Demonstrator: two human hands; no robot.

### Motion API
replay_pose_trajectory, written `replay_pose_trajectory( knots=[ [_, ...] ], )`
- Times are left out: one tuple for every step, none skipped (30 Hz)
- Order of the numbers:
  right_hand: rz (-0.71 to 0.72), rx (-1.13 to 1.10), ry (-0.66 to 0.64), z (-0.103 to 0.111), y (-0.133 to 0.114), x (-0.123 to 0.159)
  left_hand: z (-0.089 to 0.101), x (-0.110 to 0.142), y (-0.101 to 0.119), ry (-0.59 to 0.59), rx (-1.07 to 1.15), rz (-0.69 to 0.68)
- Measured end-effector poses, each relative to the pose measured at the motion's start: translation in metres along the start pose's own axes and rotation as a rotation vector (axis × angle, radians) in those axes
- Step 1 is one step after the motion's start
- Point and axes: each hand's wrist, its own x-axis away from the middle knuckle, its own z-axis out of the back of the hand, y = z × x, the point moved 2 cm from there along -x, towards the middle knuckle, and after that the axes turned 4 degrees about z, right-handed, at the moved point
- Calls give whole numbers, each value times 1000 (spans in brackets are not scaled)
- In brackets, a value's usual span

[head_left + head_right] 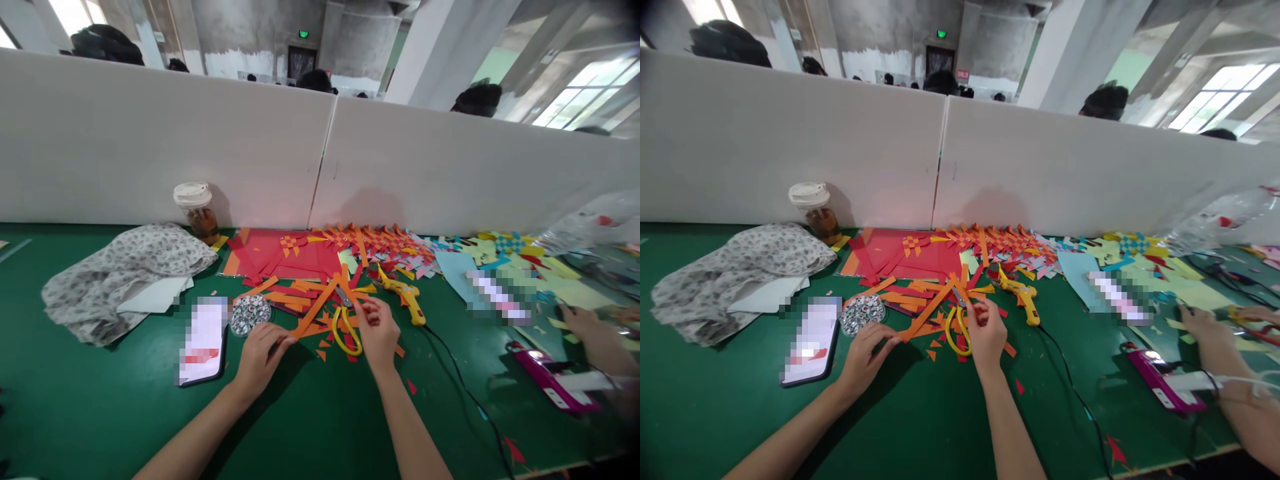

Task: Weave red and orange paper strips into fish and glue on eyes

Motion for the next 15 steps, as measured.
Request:
replay_pose_trajectory(
  knots=[
    [-19, 31, -3, 0, 5, -1, 0, 1, 1, -14, 4, 15],
    [-28, 60, -7, 0, 9, -2, 0, 1, 1, -27, 9, 26],
    [-30, 86, -10, 0, 10, -3, -1, 1, 2, -37, 13, 33],
    [-26, 107, -14, 0, 11, -4, -2, 1, 2, -36, 17, 36],
    [-13, 118, -23, -1, 9, -4, -2, 1, 2, -14, 21, 33],
    [8, 119, -41, -2, 6, -4, -2, 1, 2, 29, 24, 30],
    [39, 109, -71, -4, 2, -4, -2, 0, 1, 79, 29, 30],
    [77, 92, -112, -6, -4, -3, -2, 1, 0, 124, 37, 40],
    [120, 70, -162, -9, -11, -2, -3, 1, -1, 150, 46, 62],
    [165, 48, -216, -12, -19, 0, -3, 2, -3, 145, 52, 96],
    [206, 29, -269, -14, -26, 2, -4, 2, -4, 113, 57, 140],
    [248, 12, -323, -17, -34, 4, -4, 3, -5, 70, 61, 184],
    [285, -1, -369, -19, -42, 6, -5, 3, -6, 39, 65, 215],
    [316, -8, -410, -21, -49, 8, -5, 4, -6, 33, 66, 221],
    [340, -12, -444, -22, -55, 10, -5, 4, -6, 53, 63, 201]
  ],
)
